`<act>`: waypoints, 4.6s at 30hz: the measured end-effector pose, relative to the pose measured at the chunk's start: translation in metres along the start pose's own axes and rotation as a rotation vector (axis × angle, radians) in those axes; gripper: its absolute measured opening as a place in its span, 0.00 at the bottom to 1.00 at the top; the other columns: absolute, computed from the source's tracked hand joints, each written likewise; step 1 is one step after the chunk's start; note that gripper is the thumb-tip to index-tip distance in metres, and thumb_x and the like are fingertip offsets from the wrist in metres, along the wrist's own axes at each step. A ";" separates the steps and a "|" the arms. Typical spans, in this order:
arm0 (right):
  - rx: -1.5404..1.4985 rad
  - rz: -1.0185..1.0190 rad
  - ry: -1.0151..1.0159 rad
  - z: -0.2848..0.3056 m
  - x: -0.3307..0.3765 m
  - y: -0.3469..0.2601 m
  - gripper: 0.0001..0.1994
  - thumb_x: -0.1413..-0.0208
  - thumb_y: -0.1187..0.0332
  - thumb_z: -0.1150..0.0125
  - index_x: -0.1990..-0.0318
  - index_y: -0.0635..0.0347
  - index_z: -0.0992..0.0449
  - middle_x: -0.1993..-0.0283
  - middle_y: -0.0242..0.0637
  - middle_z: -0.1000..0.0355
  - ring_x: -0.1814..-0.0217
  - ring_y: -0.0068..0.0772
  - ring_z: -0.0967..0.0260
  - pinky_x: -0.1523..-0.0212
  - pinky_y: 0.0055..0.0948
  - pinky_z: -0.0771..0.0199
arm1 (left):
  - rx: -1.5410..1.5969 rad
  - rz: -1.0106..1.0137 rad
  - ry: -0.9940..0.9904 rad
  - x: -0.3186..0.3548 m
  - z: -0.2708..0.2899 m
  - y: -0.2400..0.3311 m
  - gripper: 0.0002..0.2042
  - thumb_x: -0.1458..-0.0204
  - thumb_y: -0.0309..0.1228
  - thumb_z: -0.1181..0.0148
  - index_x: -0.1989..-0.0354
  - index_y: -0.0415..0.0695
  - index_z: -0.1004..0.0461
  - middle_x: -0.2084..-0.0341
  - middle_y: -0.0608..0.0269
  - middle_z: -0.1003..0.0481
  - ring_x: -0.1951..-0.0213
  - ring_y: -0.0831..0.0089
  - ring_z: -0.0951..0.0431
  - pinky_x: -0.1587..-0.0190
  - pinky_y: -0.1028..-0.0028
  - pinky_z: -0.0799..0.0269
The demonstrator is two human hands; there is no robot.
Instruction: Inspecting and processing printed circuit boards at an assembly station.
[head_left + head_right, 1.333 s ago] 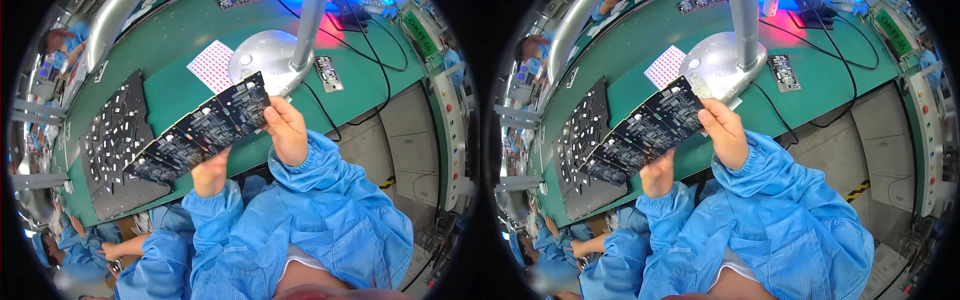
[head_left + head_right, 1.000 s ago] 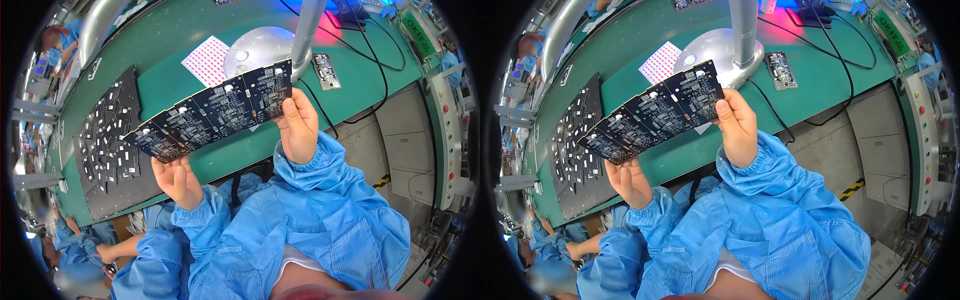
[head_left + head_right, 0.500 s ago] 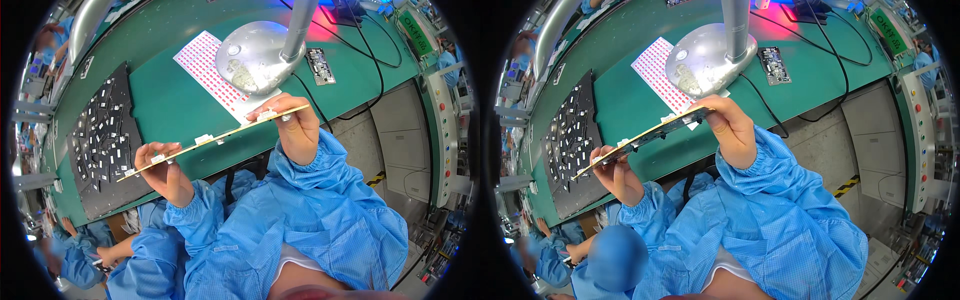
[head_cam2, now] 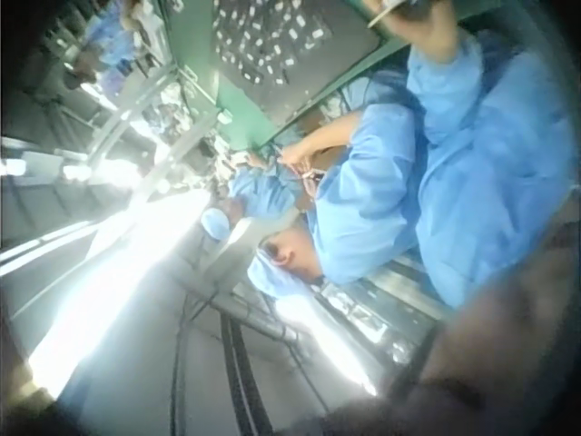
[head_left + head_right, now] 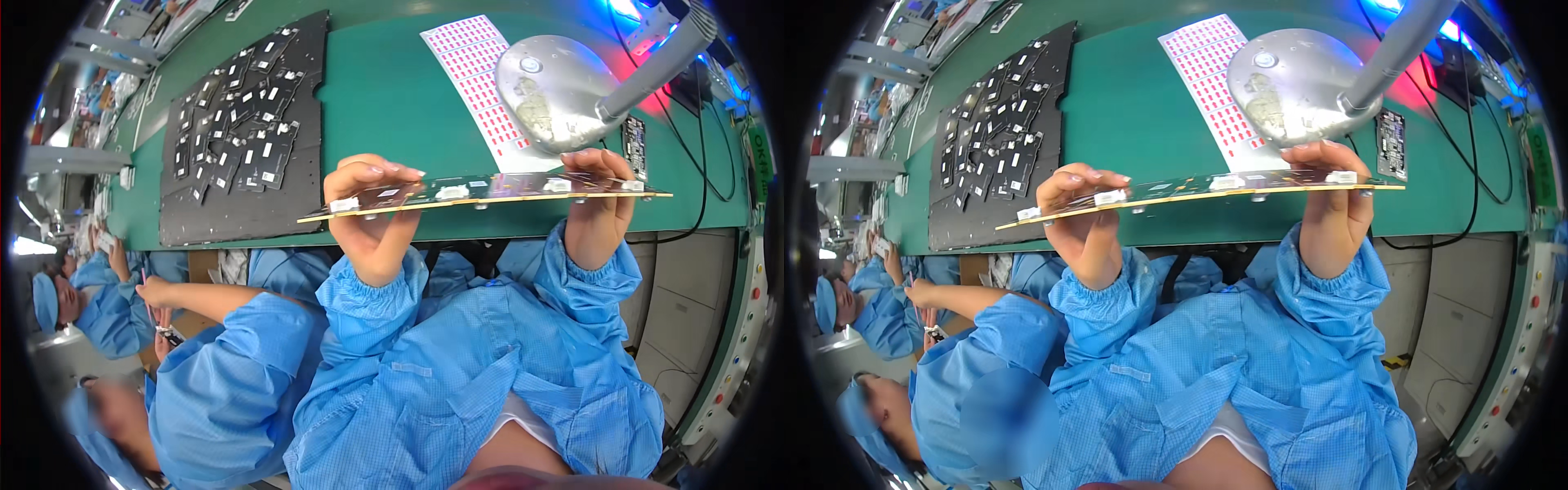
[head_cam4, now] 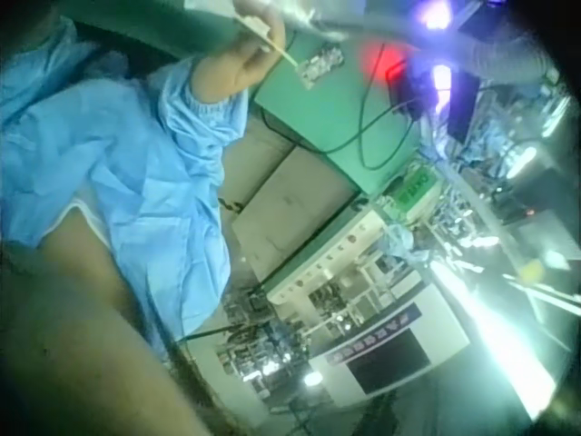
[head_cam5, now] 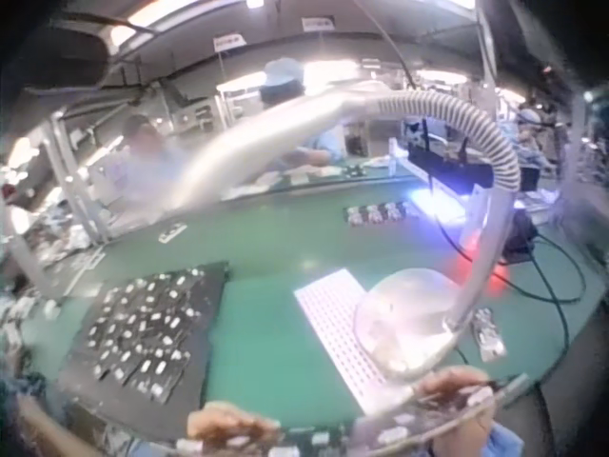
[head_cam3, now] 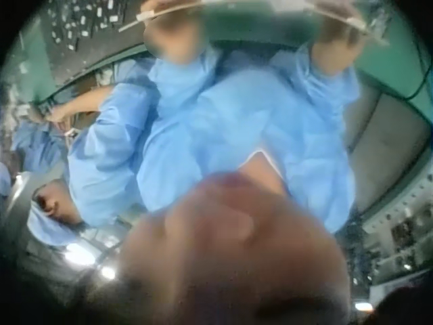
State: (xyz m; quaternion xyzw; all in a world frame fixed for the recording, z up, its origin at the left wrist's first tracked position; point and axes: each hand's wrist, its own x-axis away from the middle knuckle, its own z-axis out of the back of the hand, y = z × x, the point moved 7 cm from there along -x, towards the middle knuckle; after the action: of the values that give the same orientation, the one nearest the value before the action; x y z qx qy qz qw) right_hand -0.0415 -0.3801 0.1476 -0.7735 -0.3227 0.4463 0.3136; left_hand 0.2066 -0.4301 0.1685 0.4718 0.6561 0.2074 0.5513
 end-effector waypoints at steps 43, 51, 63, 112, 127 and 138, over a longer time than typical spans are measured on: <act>0.262 -0.226 -0.220 -0.020 0.003 0.028 0.23 0.50 0.69 0.45 0.48 0.70 0.41 0.44 0.50 0.41 0.45 0.36 0.39 0.47 0.30 0.36 | -0.371 -0.392 -0.100 0.001 0.011 0.033 0.10 0.58 0.22 0.40 0.69 0.36 0.34 0.71 0.49 0.31 0.67 0.60 0.25 0.62 0.65 0.26; 0.495 -0.216 -0.264 -0.023 0.007 0.024 0.13 0.41 0.69 0.58 0.53 0.68 0.34 0.49 0.50 0.35 0.46 0.34 0.38 0.45 0.29 0.41 | -0.493 -0.158 0.155 -0.010 0.040 0.031 0.10 0.58 0.17 0.40 0.68 0.34 0.34 0.73 0.50 0.28 0.69 0.62 0.24 0.62 0.65 0.24; 0.581 -0.249 -0.161 -0.031 0.002 0.032 0.13 0.40 0.75 0.61 0.51 0.73 0.37 0.58 0.45 0.32 0.58 0.35 0.30 0.55 0.31 0.28 | -0.475 0.057 0.346 -0.028 0.058 0.044 0.15 0.64 0.15 0.37 0.64 0.32 0.28 0.71 0.59 0.24 0.68 0.75 0.24 0.63 0.76 0.29; 0.107 -0.396 0.077 -0.003 0.006 0.049 0.12 0.42 0.75 0.59 0.53 0.75 0.38 0.51 0.46 0.36 0.64 0.29 0.30 0.59 0.30 0.25 | -0.878 1.127 -0.961 -0.164 0.136 0.014 0.32 0.59 0.35 0.34 0.44 0.39 0.39 0.49 0.59 0.34 0.45 0.70 0.37 0.44 0.72 0.43; 0.035 -0.399 0.205 0.032 -0.011 -0.001 0.14 0.43 0.75 0.60 0.53 0.76 0.36 0.57 0.47 0.31 0.63 0.38 0.28 0.66 0.30 0.22 | -0.030 0.879 -0.520 -0.068 -0.087 -0.041 0.16 0.55 0.20 0.42 0.55 0.35 0.32 0.61 0.59 0.27 0.59 0.75 0.28 0.54 0.75 0.33; 0.088 -0.342 0.107 0.041 -0.008 -0.006 0.17 0.46 0.67 0.57 0.59 0.76 0.32 0.61 0.45 0.29 0.58 0.30 0.32 0.55 0.27 0.36 | -0.037 0.772 -0.362 -0.052 -0.079 -0.047 0.13 0.58 0.22 0.37 0.62 0.36 0.27 0.68 0.61 0.24 0.68 0.76 0.25 0.64 0.77 0.28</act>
State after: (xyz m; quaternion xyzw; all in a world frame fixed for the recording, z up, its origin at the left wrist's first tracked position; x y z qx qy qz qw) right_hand -0.0825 -0.3750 0.1397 -0.7157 -0.4124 0.3582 0.4352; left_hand 0.1128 -0.4766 0.1829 0.7016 0.3203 0.3240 0.5479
